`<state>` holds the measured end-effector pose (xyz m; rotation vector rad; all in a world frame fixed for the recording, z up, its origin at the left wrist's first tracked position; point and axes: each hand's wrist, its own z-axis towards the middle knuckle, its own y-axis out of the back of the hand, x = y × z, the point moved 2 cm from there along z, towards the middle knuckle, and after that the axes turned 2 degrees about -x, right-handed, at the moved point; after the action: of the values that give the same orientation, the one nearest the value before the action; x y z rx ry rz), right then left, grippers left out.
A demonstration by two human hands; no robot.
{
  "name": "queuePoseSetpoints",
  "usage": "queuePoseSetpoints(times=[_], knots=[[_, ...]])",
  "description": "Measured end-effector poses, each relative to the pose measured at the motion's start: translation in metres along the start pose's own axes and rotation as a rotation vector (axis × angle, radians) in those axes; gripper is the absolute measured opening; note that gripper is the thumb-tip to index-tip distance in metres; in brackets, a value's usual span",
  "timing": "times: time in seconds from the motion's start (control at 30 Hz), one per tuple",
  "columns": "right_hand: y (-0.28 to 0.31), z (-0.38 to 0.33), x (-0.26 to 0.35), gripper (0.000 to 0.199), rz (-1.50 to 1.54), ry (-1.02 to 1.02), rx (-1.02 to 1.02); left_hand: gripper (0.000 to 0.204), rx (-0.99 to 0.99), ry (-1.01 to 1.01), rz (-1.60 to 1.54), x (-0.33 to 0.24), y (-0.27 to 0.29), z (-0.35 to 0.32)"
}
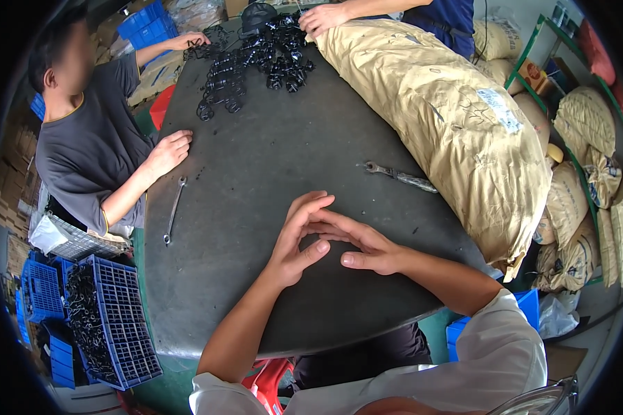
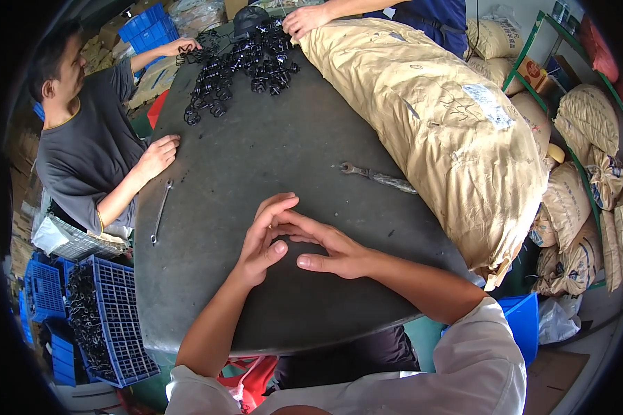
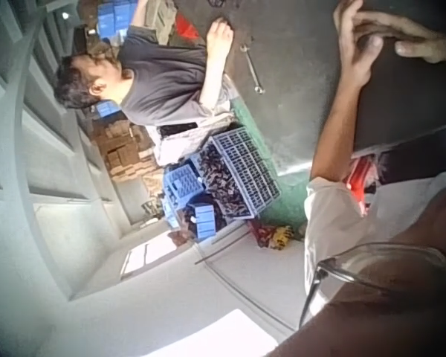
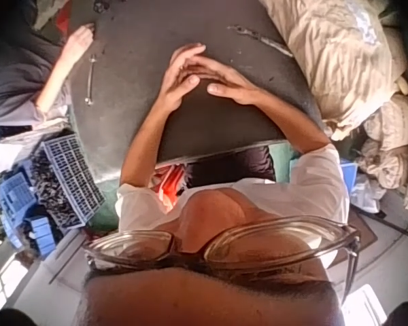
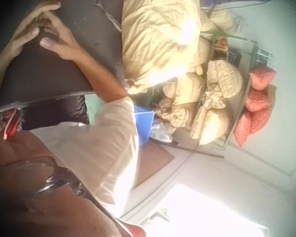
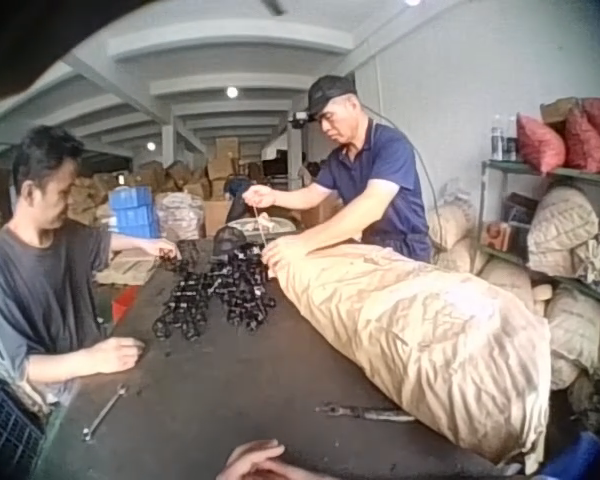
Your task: The worker is assembling small mechanical components using a wrench at a factory workbench.
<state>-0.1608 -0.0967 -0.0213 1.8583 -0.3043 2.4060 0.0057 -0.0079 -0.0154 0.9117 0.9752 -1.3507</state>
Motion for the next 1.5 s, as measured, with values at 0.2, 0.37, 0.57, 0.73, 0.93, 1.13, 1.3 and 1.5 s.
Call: queuePoseSetpoints(times=[0.2, 0.37, 0.57, 0.73, 0.93, 1.13, 1.3, 1.5], knots=[[-0.0018, 0.0003, 0.0007, 0.087, 0.020, -0.007, -0.009, 0.068, 0.001, -0.004, 0.007, 0.0009, 0.0001, -0.0005], [-0.0020, 0.0006, 0.0013, 0.087, 0.026, -0.016, -0.013, 0.065, 0.002, 0.011, -0.009, 0.0021, 0.0000, -0.0005], [-0.0034, 0.0005, 0.0024, 0.087, 0.024, -0.019, -0.026, 0.066, 0.008, 0.009, 0.020, 0.0020, 0.0000, -0.0002], [-0.0026, -0.0007, -0.0001, 0.084, 0.003, -0.008, -0.031, 0.058, -0.003, -0.002, -0.008, 0.0008, -0.0013, 0.0000], [-0.0027, -0.0013, -0.0007, 0.082, -0.003, -0.006, -0.032, 0.055, -0.001, 0.002, -0.002, 0.0001, -0.0011, 0.0000], [-0.0033, -0.0005, -0.0006, 0.081, 0.000, 0.010, -0.025, 0.055, -0.002, 0.010, 0.005, 0.0027, -0.0001, -0.0008], [-0.0027, -0.0009, -0.0013, 0.081, -0.010, 0.017, -0.027, 0.054, -0.003, 0.000, 0.004, 0.0025, -0.0002, -0.0003], [-0.0031, -0.0003, -0.0020, 0.081, -0.013, 0.024, -0.026, 0.054, -0.004, 0.010, 0.000, 0.0028, 0.0000, -0.0005]])
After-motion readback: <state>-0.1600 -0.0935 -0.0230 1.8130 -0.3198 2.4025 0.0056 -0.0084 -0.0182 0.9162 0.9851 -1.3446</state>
